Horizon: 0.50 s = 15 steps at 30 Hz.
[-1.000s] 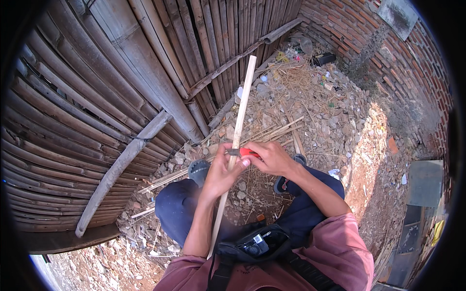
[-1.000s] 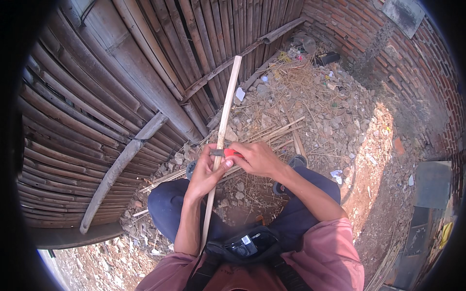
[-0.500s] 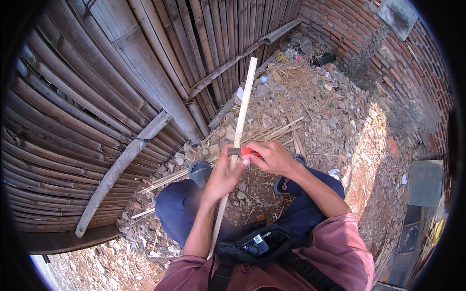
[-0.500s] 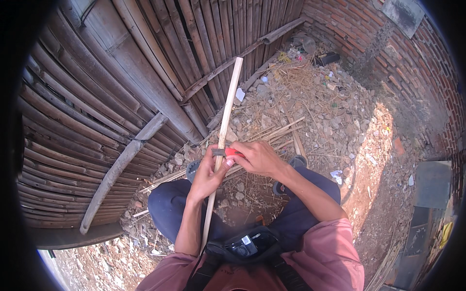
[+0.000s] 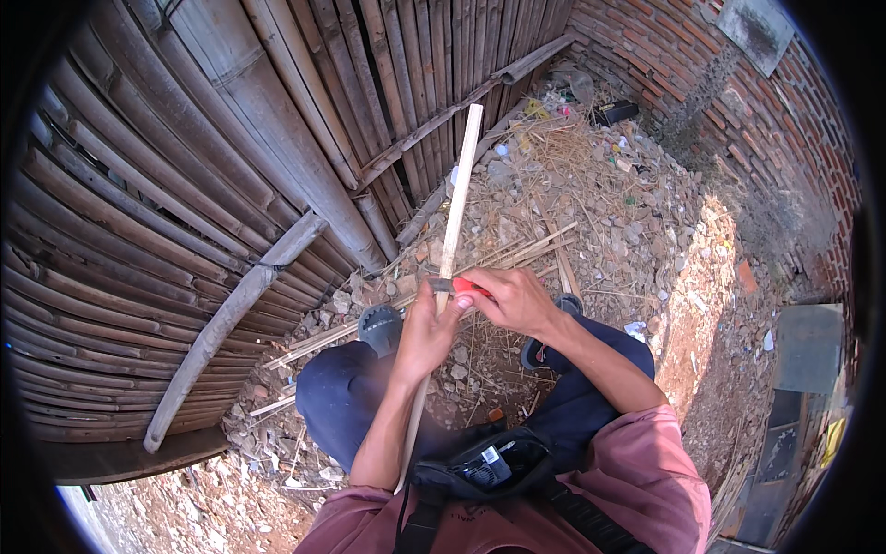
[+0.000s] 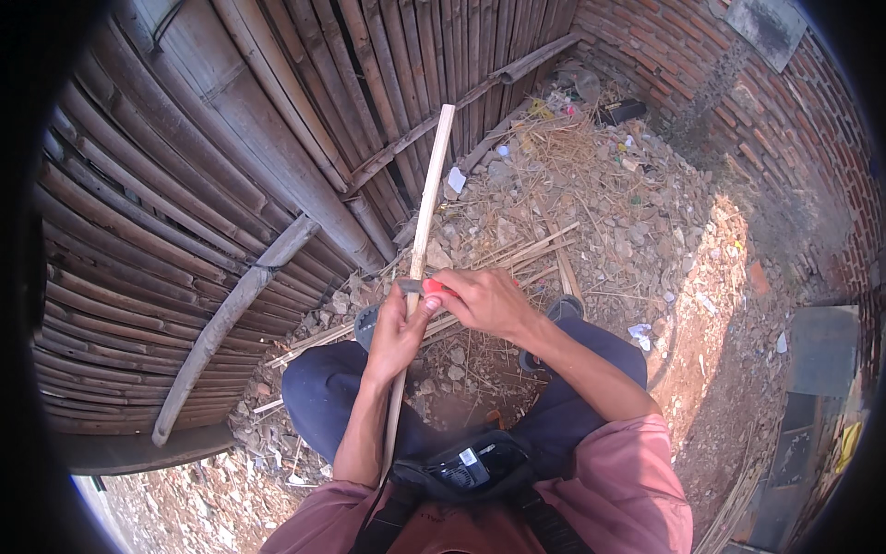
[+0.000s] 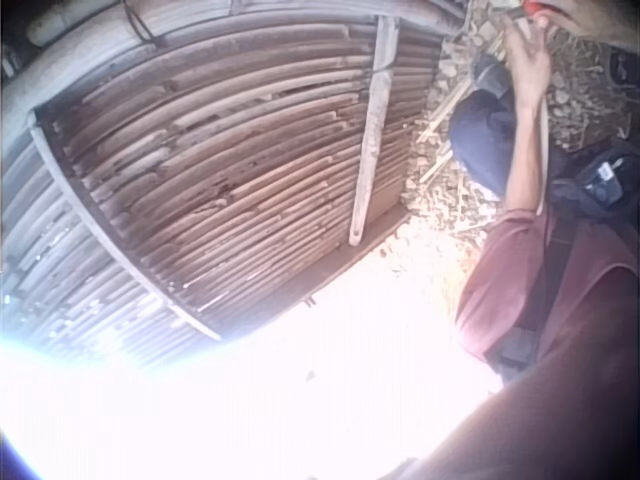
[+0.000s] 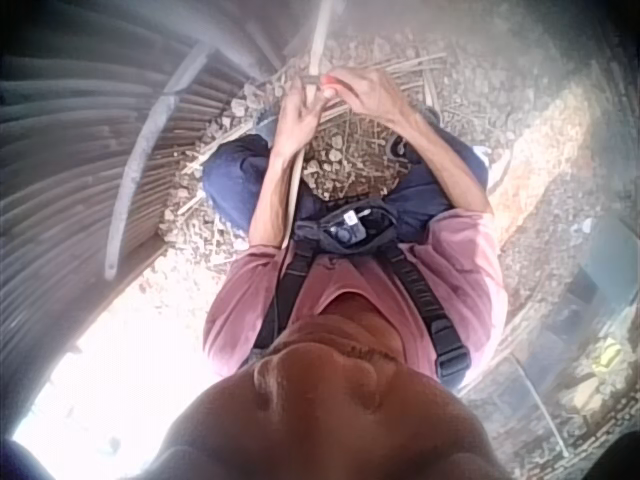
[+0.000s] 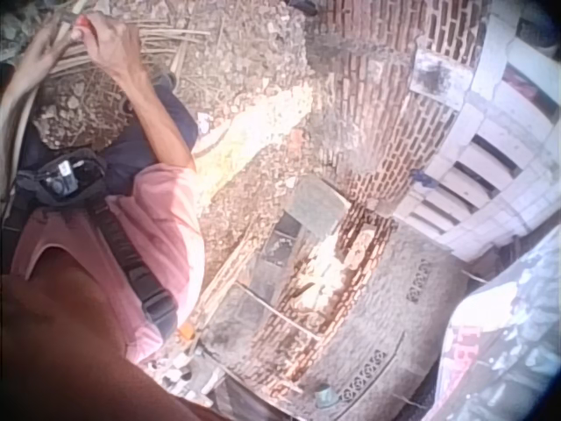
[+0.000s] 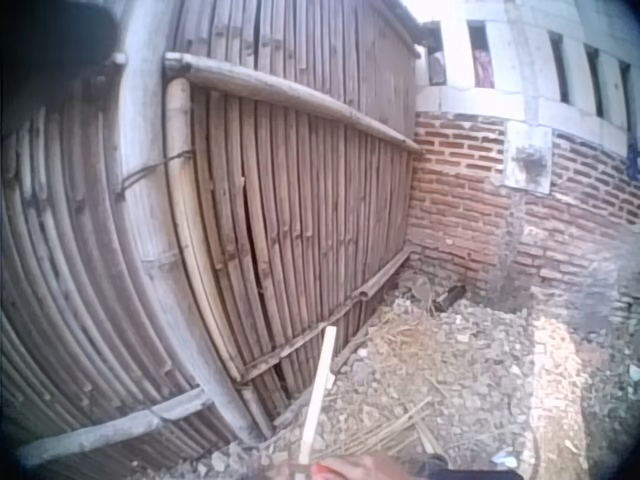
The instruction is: The person whittles a thin wooden stick with a utility knife, shaving off small pieces while holding the stick by hand.
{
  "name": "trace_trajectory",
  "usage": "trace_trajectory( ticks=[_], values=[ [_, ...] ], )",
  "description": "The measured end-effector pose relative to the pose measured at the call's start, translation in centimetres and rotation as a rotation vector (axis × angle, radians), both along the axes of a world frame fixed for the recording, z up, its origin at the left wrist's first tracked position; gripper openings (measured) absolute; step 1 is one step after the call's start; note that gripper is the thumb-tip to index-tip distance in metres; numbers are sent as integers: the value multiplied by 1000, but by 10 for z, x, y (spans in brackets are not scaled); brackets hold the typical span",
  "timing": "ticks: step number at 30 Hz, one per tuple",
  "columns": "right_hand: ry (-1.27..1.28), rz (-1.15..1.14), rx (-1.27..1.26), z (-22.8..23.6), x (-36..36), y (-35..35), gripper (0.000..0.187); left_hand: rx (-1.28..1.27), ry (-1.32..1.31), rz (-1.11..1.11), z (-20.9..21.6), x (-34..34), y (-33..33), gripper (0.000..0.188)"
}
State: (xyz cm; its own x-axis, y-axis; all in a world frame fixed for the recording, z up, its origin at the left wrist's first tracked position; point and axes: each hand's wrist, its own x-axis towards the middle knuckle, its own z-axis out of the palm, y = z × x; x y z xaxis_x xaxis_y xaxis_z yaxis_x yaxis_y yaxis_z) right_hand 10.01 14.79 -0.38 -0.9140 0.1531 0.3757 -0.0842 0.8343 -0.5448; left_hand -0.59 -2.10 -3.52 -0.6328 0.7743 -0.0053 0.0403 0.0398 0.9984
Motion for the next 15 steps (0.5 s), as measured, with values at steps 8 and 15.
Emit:
trace_trajectory(
  ticks=[8, 15],
  values=[
    [-29, -72, 70, 2, 1, -8, 22, 35, 8, 20, -3, 0, 1, 32],
    [-12, -104, 98, 0, 1, -12, 27, 0, -17, 6, 5, -1, 0, 28]
  ],
)
